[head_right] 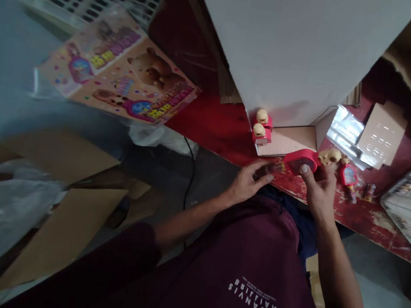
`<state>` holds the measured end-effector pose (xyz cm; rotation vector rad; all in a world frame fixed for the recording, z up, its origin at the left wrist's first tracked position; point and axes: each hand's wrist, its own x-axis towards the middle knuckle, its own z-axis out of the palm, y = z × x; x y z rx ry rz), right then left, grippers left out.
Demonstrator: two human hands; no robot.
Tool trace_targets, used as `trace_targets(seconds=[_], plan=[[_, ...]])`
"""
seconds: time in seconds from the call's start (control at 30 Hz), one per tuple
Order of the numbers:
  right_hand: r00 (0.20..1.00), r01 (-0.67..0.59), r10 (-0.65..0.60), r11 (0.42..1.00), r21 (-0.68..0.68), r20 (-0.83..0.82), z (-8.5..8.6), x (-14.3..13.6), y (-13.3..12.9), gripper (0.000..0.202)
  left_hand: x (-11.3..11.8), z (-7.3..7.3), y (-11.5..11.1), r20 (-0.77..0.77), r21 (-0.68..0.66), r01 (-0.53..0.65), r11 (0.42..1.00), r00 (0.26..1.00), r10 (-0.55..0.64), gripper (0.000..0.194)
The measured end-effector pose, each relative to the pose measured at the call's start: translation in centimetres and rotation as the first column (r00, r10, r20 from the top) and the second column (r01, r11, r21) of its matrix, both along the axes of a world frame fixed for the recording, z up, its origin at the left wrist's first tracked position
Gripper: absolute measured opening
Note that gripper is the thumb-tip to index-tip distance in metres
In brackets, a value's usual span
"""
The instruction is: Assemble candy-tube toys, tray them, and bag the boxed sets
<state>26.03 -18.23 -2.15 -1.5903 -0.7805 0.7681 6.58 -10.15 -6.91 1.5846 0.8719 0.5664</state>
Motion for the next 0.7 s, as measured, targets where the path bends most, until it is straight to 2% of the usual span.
trace_targets(seconds=[0.03, 0.1, 0.17, 0.3, 0.4, 0.57, 0.63, 0.7], plan=[[0.998, -0.009, 0.007, 1.000, 0.025, 0.069, -0.5, 0.1, 0.3, 0.029, -0.3, -1.0, 0.4, 0.000, 0.057, -0.109, 0.992, 0.994, 0.109, 0.037], [0.979, -0.046, 0.031, 0.997, 0.067, 0.201, -1.6, 0.0, 1.1, 0.037, -0.9, -3.1, 1.4, -0.011, 0.155, -0.301, 0.941, 0.952, 0.306, 0.034], [0.945, -0.124, 0.101, 0.991, 0.056, 0.311, -2.8, -0.2, 1.9, 0.039, -1.0, -5.1, 2.4, -0.067, 0.211, -0.395, 0.894, 0.907, 0.416, 0.032], [0.815, -0.311, 0.277, 0.950, -0.018, 0.509, -4.1, -0.8, 2.7, 0.035, 0.1, -8.3, 3.8, -0.205, 0.200, -0.346, 0.917, 0.900, 0.384, 0.048], [0.668, -0.477, 0.403, 0.877, -0.056, 0.626, -4.1, -0.8, 2.6, 0.032, 1.0, -9.6, 4.0, -0.192, 0.225, -0.330, 0.917, 0.907, 0.374, 0.051], [0.420, -0.680, 0.562, 0.715, -0.163, 0.713, -3.3, -0.6, 2.5, 0.044, 1.4, -10.7, 3.9, -0.164, 0.240, -0.305, 0.922, 0.923, 0.348, 0.042], [0.350, -0.719, 0.571, 0.672, -0.177, 0.743, -3.0, -0.5, 2.9, 0.047, 1.4, -10.7, 3.8, -0.148, 0.247, -0.296, 0.923, 0.930, 0.338, 0.042], [0.313, -0.736, 0.577, 0.650, -0.192, 0.754, -2.7, -0.5, 3.3, 0.048, 1.3, -10.5, 3.8, -0.131, 0.254, -0.296, 0.921, 0.933, 0.336, 0.042]])
